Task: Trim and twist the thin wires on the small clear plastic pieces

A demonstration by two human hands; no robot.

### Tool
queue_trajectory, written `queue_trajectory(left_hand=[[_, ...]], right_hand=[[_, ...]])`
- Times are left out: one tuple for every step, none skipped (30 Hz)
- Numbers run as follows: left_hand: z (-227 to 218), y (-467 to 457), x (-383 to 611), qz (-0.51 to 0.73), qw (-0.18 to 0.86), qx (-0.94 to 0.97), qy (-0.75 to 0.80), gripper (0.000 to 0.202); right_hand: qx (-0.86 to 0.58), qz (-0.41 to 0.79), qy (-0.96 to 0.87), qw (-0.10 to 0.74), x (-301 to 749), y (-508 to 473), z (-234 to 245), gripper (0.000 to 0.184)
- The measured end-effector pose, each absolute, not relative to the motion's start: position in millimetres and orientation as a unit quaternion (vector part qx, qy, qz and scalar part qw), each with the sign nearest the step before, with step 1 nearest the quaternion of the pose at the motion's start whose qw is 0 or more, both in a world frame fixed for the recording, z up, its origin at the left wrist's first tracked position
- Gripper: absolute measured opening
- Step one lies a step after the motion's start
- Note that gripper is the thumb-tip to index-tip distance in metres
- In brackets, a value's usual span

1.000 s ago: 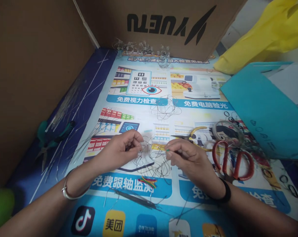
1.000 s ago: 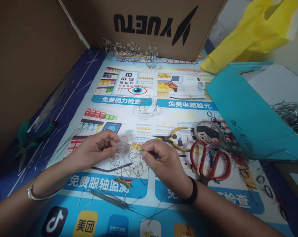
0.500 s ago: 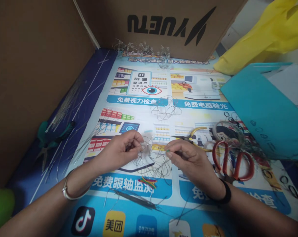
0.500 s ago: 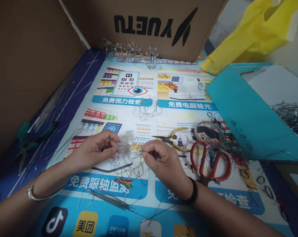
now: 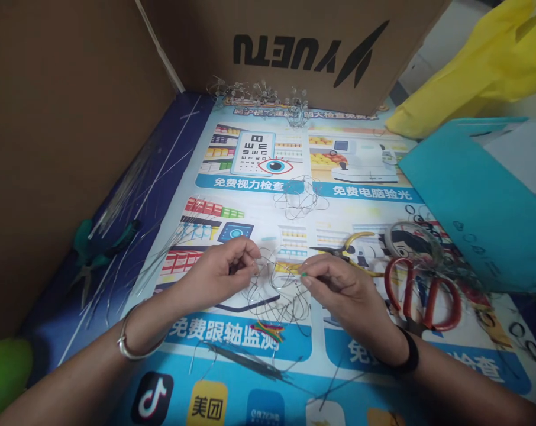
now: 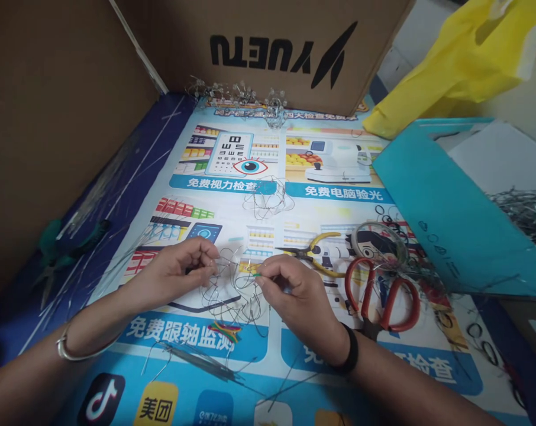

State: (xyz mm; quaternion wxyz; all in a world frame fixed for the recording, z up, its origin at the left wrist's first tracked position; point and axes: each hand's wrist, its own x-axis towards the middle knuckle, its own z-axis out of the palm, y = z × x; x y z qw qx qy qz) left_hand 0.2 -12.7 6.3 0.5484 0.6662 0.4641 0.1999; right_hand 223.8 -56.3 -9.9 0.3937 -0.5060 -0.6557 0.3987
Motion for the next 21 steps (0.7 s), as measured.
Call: queue_trajectory(left_hand=[[6.2, -12.4, 0.0, 0.2, 0.544, 0.67, 0.464, 0.013], [6.1, -12.2, -0.4, 0.201, 0.541, 0.673, 0.462, 0.012], [6.1, -12.0, -0.9, 0.204, 0.538, 0.676, 0.46, 0.012], [6.1, -11.8, -1.5, 0.206, 0.537, 0.678, 0.457, 0.012], [6.2, -11.6, -2.1, 0.209, 0.537, 0.68, 0.454, 0.012], [6.5, -11.4, -2.6, 0.21, 0.536, 0.684, 0.449, 0.012], [6.9, -11.2, -2.9, 0.211, 0.531, 0.691, 0.443, 0.011], [7.4, -11.0, -3.1, 0.209, 0.521, 0.705, 0.434, 0.01], [7.8, -10.8, -3.1, 0.205, 0.507, 0.724, 0.42, 0.009], [8.2, -10.6, -2.9, 0.201, 0.489, 0.747, 0.402, 0.009], [8.3, -10.4, -2.5, 0.197, 0.471, 0.77, 0.382, 0.01], [8.3, -10.3, -2.1, 0.19, 0.456, 0.79, 0.363, 0.01], [8.1, -10.2, -1.7, 0.183, 0.445, 0.805, 0.347, 0.012], [7.8, -10.2, -1.3, 0.176, 0.438, 0.816, 0.335, 0.013], [7.5, -10.2, -1.0, 0.17, 0.432, 0.822, 0.329, 0.013], [7.3, -10.3, -0.8, 0.165, 0.428, 0.827, 0.325, 0.014], [7.3, -10.4, -0.8, 0.161, 0.428, 0.829, 0.323, 0.013], [7.4, -10.4, -0.9, 0.159, 0.431, 0.829, 0.32, 0.013], [7.6, -10.3, -1.1, 0.159, 0.436, 0.826, 0.319, 0.013], [7.7, -10.0, -1.5, 0.163, 0.443, 0.822, 0.319, 0.013], [7.5, -9.6, -1.9, 0.169, 0.447, 0.816, 0.323, 0.012]], right_hand=[[-0.506, 0.4, -0.656, 0.392, 224.0, -56.4, -9.5, 0.008], [-0.507, 0.401, -0.655, 0.391, 224.2, -56.5, -9.1, 0.008], [-0.508, 0.401, -0.655, 0.39, 224.3, -56.6, -8.8, 0.008], [-0.51, 0.401, -0.654, 0.389, 224.4, -56.7, -8.7, 0.009], [-0.51, 0.401, -0.654, 0.39, 224.4, -56.7, -8.7, 0.009], [-0.51, 0.401, -0.653, 0.391, 224.4, -56.7, -8.8, 0.009], [-0.509, 0.4, -0.654, 0.392, 224.3, -56.7, -9.0, 0.009], [-0.509, 0.4, -0.654, 0.392, 224.3, -56.7, -9.3, 0.009], [-0.509, 0.399, -0.655, 0.391, 224.3, -56.8, -9.6, 0.009], [-0.509, 0.399, -0.655, 0.391, 224.3, -56.9, -9.8, 0.009], [-0.51, 0.398, -0.656, 0.39, 224.4, -57.0, -10.1, 0.009], [-0.51, 0.397, -0.656, 0.39, 224.5, -57.1, -10.4, 0.009], [-0.509, 0.397, -0.657, 0.39, 224.5, -57.3, -10.6, 0.009], [-0.506, 0.397, -0.658, 0.391, 224.5, -57.4, -10.8, 0.009], [-0.504, 0.398, -0.659, 0.393, 224.5, -57.5, -11.0, 0.009], [-0.502, 0.398, -0.659, 0.394, 224.4, -57.6, -11.1, 0.009], [-0.5, 0.399, -0.659, 0.396, 224.3, -57.7, -11.2, 0.009], [-0.499, 0.398, -0.658, 0.398, 224.1, -57.7, -11.2, 0.009], [-0.5, 0.398, -0.658, 0.399, 224.0, -57.7, -11.2, 0.009], [-0.5, 0.397, -0.658, 0.399, 223.9, -57.6, -11.2, 0.009], [-0.501, 0.395, -0.658, 0.4, 223.9, -57.5, -11.1, 0.009]])
